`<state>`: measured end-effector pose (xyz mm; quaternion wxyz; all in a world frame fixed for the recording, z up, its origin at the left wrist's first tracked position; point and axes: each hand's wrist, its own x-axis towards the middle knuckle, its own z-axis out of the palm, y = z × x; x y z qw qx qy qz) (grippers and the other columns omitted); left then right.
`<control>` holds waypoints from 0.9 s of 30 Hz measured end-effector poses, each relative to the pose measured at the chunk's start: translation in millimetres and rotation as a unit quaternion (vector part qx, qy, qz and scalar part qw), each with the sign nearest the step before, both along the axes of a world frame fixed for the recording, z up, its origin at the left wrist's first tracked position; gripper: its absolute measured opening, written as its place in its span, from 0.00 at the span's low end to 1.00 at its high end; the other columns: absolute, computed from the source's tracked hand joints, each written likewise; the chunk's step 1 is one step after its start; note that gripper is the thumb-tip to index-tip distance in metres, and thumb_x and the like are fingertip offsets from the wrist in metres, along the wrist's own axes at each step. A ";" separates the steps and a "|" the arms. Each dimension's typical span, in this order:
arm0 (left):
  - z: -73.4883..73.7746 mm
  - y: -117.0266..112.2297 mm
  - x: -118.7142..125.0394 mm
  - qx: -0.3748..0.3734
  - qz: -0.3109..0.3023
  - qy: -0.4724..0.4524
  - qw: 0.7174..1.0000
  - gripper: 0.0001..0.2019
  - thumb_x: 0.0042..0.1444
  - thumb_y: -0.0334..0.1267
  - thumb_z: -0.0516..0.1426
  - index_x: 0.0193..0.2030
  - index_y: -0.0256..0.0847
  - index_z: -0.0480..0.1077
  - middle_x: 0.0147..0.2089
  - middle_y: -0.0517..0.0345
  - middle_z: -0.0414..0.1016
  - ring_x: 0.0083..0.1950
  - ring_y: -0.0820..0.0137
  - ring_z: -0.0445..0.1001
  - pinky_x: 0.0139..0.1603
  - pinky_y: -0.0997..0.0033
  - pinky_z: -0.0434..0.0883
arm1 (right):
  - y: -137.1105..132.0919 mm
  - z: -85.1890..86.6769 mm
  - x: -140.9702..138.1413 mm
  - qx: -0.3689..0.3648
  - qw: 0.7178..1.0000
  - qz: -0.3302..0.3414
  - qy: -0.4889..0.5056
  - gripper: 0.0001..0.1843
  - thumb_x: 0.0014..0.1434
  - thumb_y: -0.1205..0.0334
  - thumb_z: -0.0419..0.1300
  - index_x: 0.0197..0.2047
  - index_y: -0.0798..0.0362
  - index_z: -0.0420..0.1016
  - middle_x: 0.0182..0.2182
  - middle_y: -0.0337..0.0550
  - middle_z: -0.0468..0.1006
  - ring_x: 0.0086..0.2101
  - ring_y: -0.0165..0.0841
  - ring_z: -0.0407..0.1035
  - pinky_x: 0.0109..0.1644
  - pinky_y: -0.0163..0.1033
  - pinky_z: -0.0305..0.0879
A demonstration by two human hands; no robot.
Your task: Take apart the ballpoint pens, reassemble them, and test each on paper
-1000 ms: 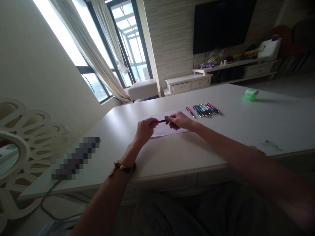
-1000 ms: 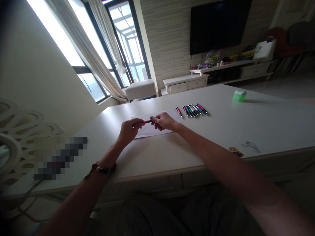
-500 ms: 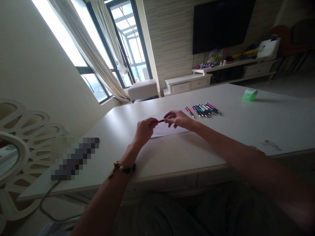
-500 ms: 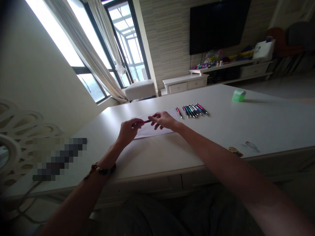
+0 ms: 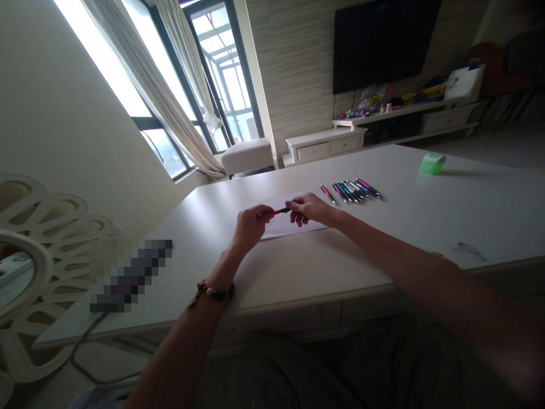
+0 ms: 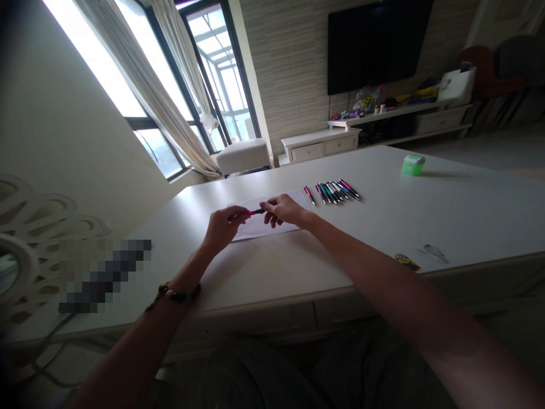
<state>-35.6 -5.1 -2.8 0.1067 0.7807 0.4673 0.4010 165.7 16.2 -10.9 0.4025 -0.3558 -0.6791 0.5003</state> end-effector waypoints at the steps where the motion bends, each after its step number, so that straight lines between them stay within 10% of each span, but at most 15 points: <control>1: -0.1 -0.1 0.2 -0.005 -0.003 -0.004 1.000 0.07 0.51 0.38 0.58 0.35 0.40 0.77 0.28 0.57 0.77 0.29 0.70 0.73 0.33 0.72 0.67 | -0.1 -0.2 -0.1 0.008 1.000 0.000 -0.001 0.14 0.55 0.55 0.62 0.35 0.59 0.72 0.26 0.46 0.77 0.20 0.26 0.69 0.18 0.28 0.61; 27: -8.1 5.3 -0.2 -0.123 -0.120 -0.082 0.982 0.09 0.56 0.35 0.51 0.40 0.35 0.68 0.24 0.58 0.71 0.21 0.77 0.67 0.24 0.77 0.66 | 1.3 2.7 -4.2 0.136 0.986 -0.092 0.034 0.12 0.50 0.63 0.66 0.37 0.61 0.73 0.27 0.46 0.77 0.22 0.26 0.69 0.18 0.28 0.60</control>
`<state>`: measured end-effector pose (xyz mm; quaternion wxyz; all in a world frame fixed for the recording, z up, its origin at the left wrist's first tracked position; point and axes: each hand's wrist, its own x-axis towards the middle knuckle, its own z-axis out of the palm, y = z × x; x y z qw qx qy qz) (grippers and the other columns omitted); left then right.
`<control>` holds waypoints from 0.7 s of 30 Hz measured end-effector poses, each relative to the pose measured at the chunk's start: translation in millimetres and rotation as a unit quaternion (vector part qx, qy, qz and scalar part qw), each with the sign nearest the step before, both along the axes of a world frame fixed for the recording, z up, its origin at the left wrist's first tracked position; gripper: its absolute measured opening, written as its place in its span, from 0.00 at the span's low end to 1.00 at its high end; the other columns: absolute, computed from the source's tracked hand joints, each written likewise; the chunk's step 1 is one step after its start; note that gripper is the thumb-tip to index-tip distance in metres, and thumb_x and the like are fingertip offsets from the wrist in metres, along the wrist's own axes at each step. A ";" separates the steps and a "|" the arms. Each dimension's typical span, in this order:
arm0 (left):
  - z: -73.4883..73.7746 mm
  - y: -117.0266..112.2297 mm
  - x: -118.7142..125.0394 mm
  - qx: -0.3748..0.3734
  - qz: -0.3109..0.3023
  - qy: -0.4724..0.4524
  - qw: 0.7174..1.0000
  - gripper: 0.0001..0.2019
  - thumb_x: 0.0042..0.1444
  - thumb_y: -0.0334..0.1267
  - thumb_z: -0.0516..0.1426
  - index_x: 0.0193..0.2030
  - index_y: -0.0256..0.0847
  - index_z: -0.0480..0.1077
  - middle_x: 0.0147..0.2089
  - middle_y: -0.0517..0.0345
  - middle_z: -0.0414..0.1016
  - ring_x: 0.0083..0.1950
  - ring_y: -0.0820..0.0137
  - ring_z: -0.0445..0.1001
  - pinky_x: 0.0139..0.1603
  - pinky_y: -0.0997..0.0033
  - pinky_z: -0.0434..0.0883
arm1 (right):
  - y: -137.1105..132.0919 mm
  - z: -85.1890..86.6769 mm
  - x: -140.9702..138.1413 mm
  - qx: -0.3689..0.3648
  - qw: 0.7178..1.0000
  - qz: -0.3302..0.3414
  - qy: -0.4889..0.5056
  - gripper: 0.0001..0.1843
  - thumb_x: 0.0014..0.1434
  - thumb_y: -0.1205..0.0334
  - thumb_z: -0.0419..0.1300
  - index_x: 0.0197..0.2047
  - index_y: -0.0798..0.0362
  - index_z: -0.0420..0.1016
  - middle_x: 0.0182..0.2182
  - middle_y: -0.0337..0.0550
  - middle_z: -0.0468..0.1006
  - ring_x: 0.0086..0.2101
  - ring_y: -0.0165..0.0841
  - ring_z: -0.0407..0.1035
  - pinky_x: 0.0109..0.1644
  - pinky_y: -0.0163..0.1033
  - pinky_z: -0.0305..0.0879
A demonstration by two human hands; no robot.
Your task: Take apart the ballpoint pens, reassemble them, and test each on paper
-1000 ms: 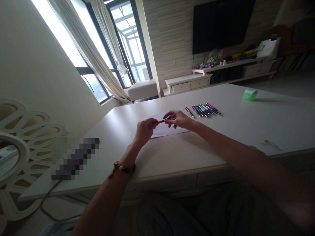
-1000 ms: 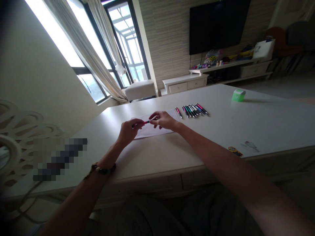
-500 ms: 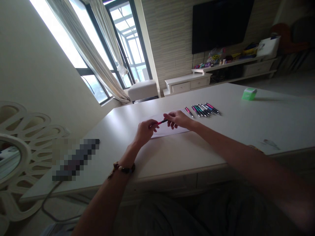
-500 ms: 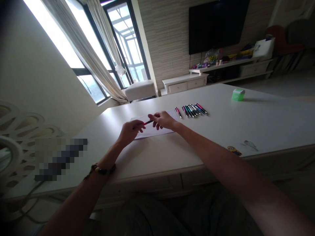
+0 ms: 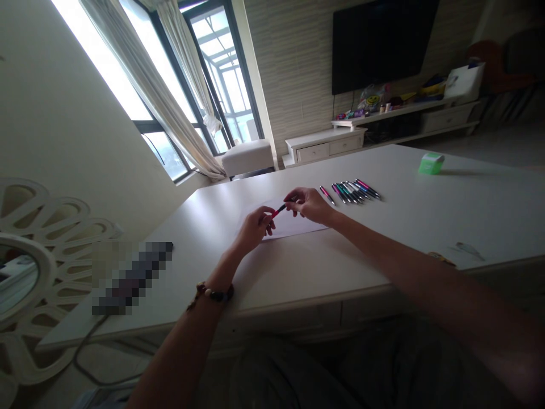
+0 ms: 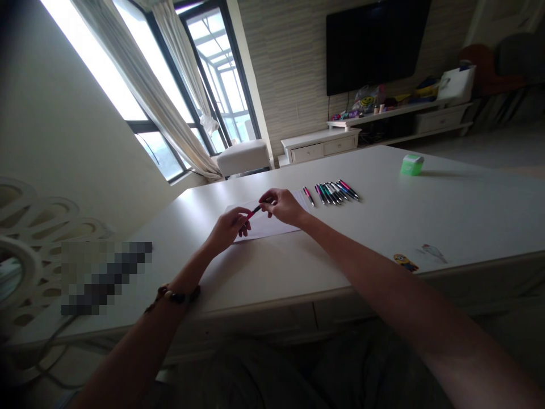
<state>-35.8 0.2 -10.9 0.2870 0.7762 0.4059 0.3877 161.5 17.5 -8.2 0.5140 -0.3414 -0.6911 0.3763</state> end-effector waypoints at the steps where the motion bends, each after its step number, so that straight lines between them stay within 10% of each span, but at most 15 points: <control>1: -0.3 -0.1 0.6 -0.010 -0.004 -0.010 1.000 0.09 0.57 0.36 0.51 0.41 0.35 0.68 0.24 0.59 0.70 0.20 0.77 0.66 0.23 0.77 0.65 | 0.2 0.0 0.0 0.002 1.000 -0.002 0.004 0.12 0.50 0.62 0.66 0.37 0.60 0.73 0.27 0.46 0.77 0.22 0.27 0.69 0.17 0.28 0.60; 21: 1.2 -3.3 2.0 -0.011 -0.002 0.025 1.000 0.13 0.58 0.42 0.50 0.41 0.36 0.70 0.20 0.65 0.58 0.20 0.79 0.56 0.21 0.79 0.56 | -2.5 4.6 3.8 -0.009 1.000 -0.013 0.021 0.13 0.50 0.64 0.66 0.38 0.59 0.71 0.27 0.45 0.77 0.21 0.27 0.69 0.18 0.29 0.61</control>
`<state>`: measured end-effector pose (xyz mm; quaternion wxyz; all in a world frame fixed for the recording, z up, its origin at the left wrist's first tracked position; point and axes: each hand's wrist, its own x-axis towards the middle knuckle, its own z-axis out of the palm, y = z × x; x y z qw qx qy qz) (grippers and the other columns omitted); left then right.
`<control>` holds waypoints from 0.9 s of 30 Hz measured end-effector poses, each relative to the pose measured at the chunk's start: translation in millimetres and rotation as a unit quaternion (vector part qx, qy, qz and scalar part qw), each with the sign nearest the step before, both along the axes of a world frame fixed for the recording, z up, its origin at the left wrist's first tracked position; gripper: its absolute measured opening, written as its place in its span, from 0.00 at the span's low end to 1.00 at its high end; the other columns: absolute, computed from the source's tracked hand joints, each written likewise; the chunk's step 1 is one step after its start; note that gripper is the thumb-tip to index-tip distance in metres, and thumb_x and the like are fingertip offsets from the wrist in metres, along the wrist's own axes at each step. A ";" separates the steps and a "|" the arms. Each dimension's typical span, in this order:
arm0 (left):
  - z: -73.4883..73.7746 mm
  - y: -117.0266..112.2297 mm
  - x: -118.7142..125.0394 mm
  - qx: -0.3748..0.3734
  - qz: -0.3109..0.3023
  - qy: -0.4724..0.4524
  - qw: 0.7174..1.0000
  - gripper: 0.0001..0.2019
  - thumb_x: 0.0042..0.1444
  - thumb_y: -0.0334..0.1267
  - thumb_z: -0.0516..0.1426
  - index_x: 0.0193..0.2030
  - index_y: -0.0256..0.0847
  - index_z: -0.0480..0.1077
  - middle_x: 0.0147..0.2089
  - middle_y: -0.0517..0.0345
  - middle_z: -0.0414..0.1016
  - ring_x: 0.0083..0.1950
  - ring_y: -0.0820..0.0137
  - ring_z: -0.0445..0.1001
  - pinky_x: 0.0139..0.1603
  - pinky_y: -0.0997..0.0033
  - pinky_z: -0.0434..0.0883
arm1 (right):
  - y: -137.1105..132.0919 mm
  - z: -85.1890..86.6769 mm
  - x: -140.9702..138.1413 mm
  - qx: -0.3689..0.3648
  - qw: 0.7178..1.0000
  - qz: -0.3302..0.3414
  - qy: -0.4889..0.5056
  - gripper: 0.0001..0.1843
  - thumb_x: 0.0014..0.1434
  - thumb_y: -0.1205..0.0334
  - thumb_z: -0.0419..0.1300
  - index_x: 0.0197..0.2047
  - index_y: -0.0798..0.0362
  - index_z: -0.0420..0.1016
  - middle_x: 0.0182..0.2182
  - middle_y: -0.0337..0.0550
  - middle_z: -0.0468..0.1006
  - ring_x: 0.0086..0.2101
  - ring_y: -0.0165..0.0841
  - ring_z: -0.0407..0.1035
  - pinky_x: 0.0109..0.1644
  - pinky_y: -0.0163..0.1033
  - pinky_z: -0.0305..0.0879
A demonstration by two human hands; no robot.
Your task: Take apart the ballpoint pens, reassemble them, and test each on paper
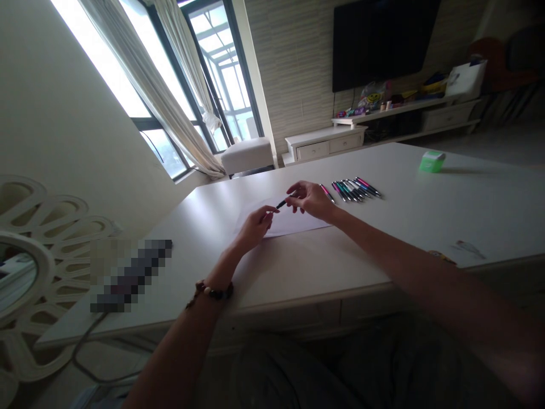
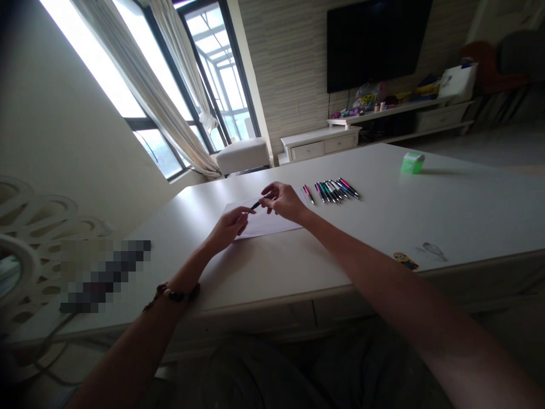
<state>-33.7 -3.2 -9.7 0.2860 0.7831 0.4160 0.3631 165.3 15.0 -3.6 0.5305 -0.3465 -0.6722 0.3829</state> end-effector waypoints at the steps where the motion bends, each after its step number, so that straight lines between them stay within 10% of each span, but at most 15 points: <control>1: 0.4 0.0 0.2 -0.010 -0.002 -0.016 1.000 0.14 0.58 0.44 0.50 0.41 0.36 0.70 0.19 0.66 0.55 0.19 0.79 0.54 0.20 0.79 0.53 | -1.0 1.6 0.4 0.000 1.000 -0.002 0.011 0.12 0.50 0.63 0.66 0.37 0.59 0.71 0.27 0.45 0.77 0.22 0.27 0.69 0.18 0.29 0.62; 11: 7.7 -3.7 4.5 -0.053 0.025 -0.064 0.996 0.12 0.57 0.44 0.51 0.30 0.37 0.66 0.19 0.65 0.54 0.19 0.80 0.54 0.18 0.80 0.50 | 9.9 11.5 21.8 -0.091 0.984 -0.084 0.130 0.07 0.61 0.64 0.55 0.42 0.57 0.69 0.38 0.48 0.78 0.26 0.25 0.72 0.23 0.27 0.62; 21: 2.8 0.0 1.6 -0.052 0.026 -0.031 0.998 0.14 0.58 0.45 0.50 0.31 0.37 0.66 0.18 0.65 0.55 0.19 0.80 0.54 0.18 0.80 0.50 | 7.2 -9.0 19.7 -0.088 0.969 -0.014 -0.233 0.27 0.41 0.55 0.71 0.43 0.60 0.75 0.23 0.43 0.78 0.19 0.27 0.67 0.24 0.31 0.61; 27: 5.1 -6.2 5.3 -0.056 0.004 0.002 0.998 0.14 0.58 0.45 0.50 0.30 0.37 0.66 0.18 0.65 0.56 0.18 0.79 0.54 0.18 0.80 0.52 | 0.5 -2.5 8.4 -0.089 0.992 0.050 -0.073 0.22 0.46 0.48 0.67 0.35 0.60 0.76 0.22 0.42 0.75 0.19 0.24 0.65 0.20 0.29 0.57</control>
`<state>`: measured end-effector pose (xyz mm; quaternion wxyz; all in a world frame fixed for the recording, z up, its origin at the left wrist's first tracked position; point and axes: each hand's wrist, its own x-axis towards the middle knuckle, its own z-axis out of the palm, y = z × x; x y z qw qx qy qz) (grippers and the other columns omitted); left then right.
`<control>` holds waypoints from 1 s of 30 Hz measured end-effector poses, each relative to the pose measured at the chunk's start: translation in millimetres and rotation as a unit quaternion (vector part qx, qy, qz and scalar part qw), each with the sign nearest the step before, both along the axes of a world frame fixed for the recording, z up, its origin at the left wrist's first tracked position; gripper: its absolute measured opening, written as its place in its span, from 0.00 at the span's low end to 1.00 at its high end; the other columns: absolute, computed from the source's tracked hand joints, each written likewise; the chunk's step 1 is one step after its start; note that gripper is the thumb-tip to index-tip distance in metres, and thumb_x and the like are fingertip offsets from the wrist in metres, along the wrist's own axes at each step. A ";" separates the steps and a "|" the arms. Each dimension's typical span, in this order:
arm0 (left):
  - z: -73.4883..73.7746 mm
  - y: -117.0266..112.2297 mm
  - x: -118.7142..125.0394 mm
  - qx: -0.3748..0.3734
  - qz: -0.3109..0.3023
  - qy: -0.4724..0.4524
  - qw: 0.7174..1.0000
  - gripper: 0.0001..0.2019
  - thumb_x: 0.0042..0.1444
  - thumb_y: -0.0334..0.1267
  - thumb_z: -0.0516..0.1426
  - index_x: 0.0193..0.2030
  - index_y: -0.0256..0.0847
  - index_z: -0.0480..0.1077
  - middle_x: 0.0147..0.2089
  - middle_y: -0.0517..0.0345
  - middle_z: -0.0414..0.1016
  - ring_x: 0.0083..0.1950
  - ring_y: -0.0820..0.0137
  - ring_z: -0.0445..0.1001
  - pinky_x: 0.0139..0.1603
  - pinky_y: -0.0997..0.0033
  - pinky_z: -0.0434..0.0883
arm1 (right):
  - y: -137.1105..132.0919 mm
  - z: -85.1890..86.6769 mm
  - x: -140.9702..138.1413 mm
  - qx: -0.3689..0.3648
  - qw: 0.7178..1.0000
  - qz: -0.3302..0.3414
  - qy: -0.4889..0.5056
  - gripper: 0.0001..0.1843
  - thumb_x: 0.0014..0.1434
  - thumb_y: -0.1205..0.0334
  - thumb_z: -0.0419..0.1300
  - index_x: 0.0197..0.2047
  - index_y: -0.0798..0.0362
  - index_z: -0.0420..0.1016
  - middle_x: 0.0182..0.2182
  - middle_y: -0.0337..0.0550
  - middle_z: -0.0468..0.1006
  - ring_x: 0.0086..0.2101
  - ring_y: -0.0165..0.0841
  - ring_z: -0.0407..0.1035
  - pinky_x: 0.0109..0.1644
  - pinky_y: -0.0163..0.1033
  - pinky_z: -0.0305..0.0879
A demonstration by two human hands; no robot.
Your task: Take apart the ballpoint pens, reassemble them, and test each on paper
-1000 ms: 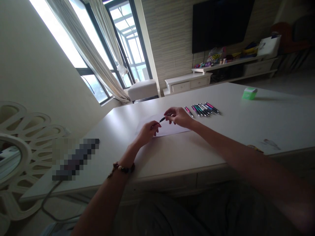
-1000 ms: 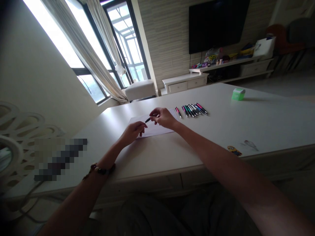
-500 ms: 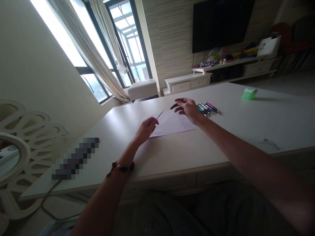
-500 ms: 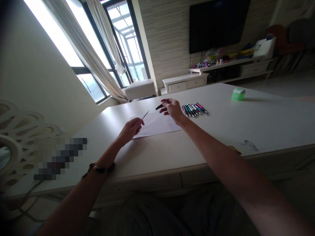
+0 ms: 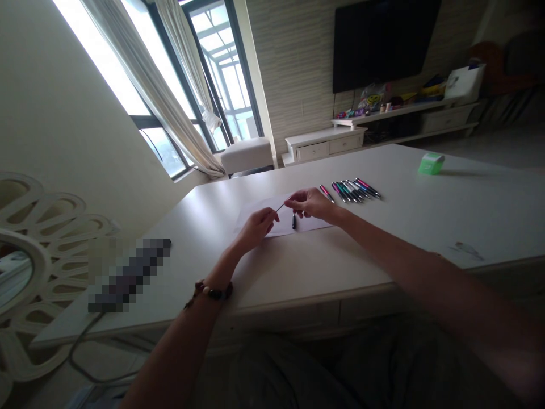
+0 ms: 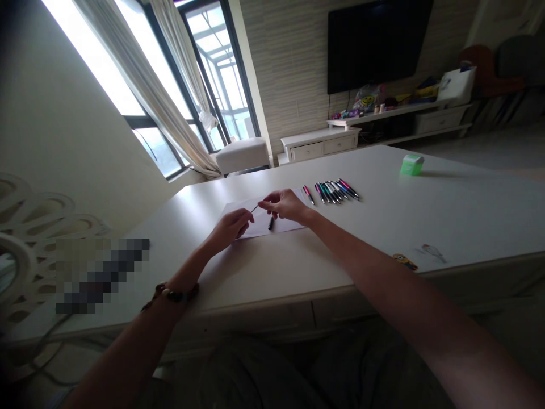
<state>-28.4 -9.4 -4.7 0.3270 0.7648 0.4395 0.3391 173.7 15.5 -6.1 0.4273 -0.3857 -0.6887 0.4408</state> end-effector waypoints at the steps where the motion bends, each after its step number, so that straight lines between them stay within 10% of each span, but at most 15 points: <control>1: 0.5 -1.0 0.6 -0.001 -0.004 0.007 1.000 0.14 0.58 0.45 0.49 0.30 0.37 0.66 0.17 0.66 0.56 0.18 0.79 0.54 0.18 0.79 0.53 | -1.2 0.8 -3.1 -0.004 1.000 0.005 0.030 0.22 0.46 0.48 0.67 0.34 0.60 0.76 0.22 0.43 0.75 0.19 0.24 0.65 0.19 0.29 0.57; 8: -2.4 4.5 -2.0 0.007 0.019 -0.001 1.000 0.14 0.57 0.45 0.50 0.28 0.38 0.65 0.17 0.65 0.56 0.18 0.79 0.54 0.18 0.79 0.51 | 6.0 2.1 2.9 -0.020 0.987 -0.127 0.098 0.15 0.55 0.53 0.61 0.29 0.58 0.70 0.20 0.39 0.71 0.17 0.22 0.62 0.18 0.28 0.56; 17: -3.4 9.3 -11.3 0.098 0.175 0.127 0.971 0.13 0.54 0.41 0.52 0.27 0.38 0.73 0.16 0.62 0.64 0.19 0.74 0.60 0.24 0.74 0.57 | 13.9 -6.7 17.8 -0.007 0.960 -0.142 -0.241 0.19 0.51 0.49 0.63 0.24 0.59 0.75 0.17 0.41 0.72 0.15 0.24 0.61 0.19 0.31 0.55; 21: -2.2 7.7 -10.0 0.112 0.159 0.139 0.971 0.12 0.53 0.42 0.53 0.28 0.38 0.75 0.17 0.62 0.65 0.20 0.75 0.59 0.25 0.75 0.57 | 13.2 -4.7 15.7 0.005 0.972 -0.168 -0.165 0.18 0.54 0.51 0.62 0.26 0.60 0.75 0.15 0.39 0.70 0.13 0.21 0.57 0.18 0.30 0.53; 26: -1.7 2.0 0.2 0.069 0.057 0.046 0.995 0.16 0.55 0.47 0.53 0.31 0.36 0.73 0.15 0.66 0.58 0.18 0.78 0.54 0.20 0.77 0.53 | 3.1 -9.0 -8.3 -0.066 0.997 0.024 0.020 0.21 0.52 0.46 0.62 0.33 0.60 0.75 0.21 0.41 0.74 0.16 0.22 0.62 0.16 0.27 0.53; 30: -2.4 0.8 4.3 0.040 0.005 0.009 0.999 0.17 0.56 0.48 0.52 0.33 0.35 0.72 0.16 0.65 0.59 0.18 0.79 0.55 0.20 0.77 0.54 | -3.0 -4.0 -23.9 -0.063 0.991 0.021 0.120 0.18 0.54 0.49 0.62 0.34 0.59 0.73 0.24 0.43 0.76 0.19 0.23 0.66 0.18 0.26 0.56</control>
